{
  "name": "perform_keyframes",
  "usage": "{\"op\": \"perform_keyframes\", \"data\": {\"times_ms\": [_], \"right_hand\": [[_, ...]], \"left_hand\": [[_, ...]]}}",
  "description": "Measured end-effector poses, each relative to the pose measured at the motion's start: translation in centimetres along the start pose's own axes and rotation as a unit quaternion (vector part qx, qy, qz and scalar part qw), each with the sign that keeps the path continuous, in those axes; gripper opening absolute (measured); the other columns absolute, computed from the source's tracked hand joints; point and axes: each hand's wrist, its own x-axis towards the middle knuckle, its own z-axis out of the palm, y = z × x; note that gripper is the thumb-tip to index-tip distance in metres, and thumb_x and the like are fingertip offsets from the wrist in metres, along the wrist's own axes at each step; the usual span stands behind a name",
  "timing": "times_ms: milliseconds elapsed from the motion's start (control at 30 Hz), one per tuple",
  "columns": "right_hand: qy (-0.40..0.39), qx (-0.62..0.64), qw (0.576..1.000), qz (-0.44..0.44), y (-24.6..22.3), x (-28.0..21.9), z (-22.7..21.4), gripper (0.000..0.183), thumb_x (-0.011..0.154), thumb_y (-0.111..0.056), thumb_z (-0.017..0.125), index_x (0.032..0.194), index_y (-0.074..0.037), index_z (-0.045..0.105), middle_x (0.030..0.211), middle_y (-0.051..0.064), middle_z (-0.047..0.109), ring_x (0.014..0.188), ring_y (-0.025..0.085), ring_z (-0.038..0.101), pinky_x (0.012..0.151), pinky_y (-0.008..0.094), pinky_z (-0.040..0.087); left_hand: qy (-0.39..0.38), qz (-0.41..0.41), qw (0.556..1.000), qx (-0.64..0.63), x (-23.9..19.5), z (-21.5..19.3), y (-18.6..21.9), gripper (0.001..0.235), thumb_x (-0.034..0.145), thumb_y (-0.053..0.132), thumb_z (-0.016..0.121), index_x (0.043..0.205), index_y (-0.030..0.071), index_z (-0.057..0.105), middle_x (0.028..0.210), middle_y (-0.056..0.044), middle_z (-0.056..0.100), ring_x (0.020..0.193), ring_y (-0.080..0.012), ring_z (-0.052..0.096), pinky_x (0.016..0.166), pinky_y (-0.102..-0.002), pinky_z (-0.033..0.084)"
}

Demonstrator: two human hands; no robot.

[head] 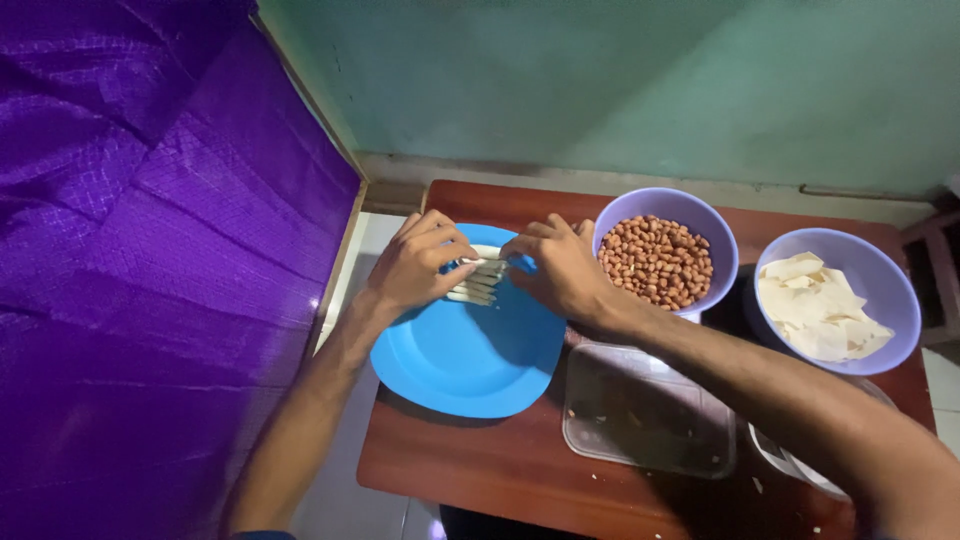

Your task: The person takes a thin, square wrapper and places a small amount of peanuts into the center. They fold the wrapper into a triangular shape, then roll it tightly into a cylindrical form. The finished roll is placed on a blue plate alongside other completed rolls.

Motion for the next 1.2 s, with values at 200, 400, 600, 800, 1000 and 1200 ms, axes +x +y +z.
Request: {"op": "perform_keyframes", "data": {"times_ms": [200, 400, 600, 800, 1000, 1200], "right_hand": [[0.046, 0.101, 0.993, -0.035, 1.0, -1.7, -7.4, 0.005, 0.082, -0.016, 0.074, 0.083, -0.020, 0.070, 0.075, 0.003, 0.062, 0.081, 0.030, 0.063, 0.068, 0.043, 0.047], [0.110, 0.019, 0.994, 0.022, 2.0, -6.7, -17.6, 0.011, 0.085, -0.019, 0.082, 0.094, -0.023, 0.078, 0.081, 0.006, 0.068, 0.079, 0.031, 0.063, 0.073, 0.039, 0.049], [0.032, -0.050, 0.998, 0.025, 4.3, -10.5, -23.9, 0.019, 0.095, -0.017, 0.073, 0.113, -0.020, 0.076, 0.110, -0.002, 0.078, 0.079, 0.024, 0.070, 0.073, 0.040, 0.055], [-0.094, 0.007, 0.987, 0.133, 9.2, -12.0, -24.9, 0.024, 0.091, -0.021, 0.071, 0.114, -0.018, 0.077, 0.105, 0.000, 0.082, 0.088, 0.022, 0.079, 0.079, 0.036, 0.058], [-0.227, -0.019, 0.946, 0.229, 12.9, -13.6, -25.3, 0.042, 0.089, -0.011, 0.064, 0.130, -0.021, 0.066, 0.112, -0.001, 0.082, 0.103, 0.021, 0.078, 0.088, 0.036, 0.059], [-0.255, -0.017, 0.918, 0.303, 16.4, -14.7, -25.0, 0.054, 0.082, -0.017, 0.076, 0.135, -0.022, 0.065, 0.118, 0.001, 0.079, 0.107, 0.022, 0.075, 0.089, 0.038, 0.058]], "left_hand": [[0.059, -0.021, 0.996, -0.069, 2.6, -1.1, 1.5, 0.004, 0.089, 0.017, 0.082, 0.090, 0.015, 0.079, 0.070, -0.002, 0.069, 0.072, -0.0233, 0.065, 0.070, -0.035, 0.052], [0.106, 0.012, 0.989, -0.100, 6.7, -0.7, 5.7, 0.039, 0.093, 0.021, 0.080, 0.060, 0.014, 0.061, 0.048, 0.000, 0.050, 0.051, -0.0213, 0.052, 0.057, -0.031, 0.044], [0.068, 0.078, 0.990, -0.093, 11.9, 0.8, 10.7, 0.043, 0.103, 0.014, 0.066, 0.068, 0.005, 0.042, 0.064, -0.006, 0.038, 0.061, -0.0254, 0.034, 0.061, -0.040, 0.034], [-0.093, 0.016, 0.988, -0.122, 15.5, 6.4, 11.8, 0.027, 0.094, 0.020, 0.069, 0.119, 0.010, 0.065, 0.116, -0.009, 0.067, 0.103, -0.0316, 0.058, 0.094, -0.045, 0.048], [-0.293, -0.045, 0.952, -0.080, 17.5, 13.0, 12.0, 0.072, 0.077, 0.046, 0.077, 0.141, 0.023, 0.054, 0.148, -0.012, 0.048, 0.134, -0.0387, 0.043, 0.107, -0.060, 0.036], [-0.404, -0.107, 0.908, -0.040, 20.2, 13.3, 13.3, 0.091, 0.069, 0.048, 0.087, 0.147, 0.024, 0.047, 0.139, -0.012, 0.049, 0.123, -0.0400, 0.048, 0.101, -0.055, 0.044]]}}
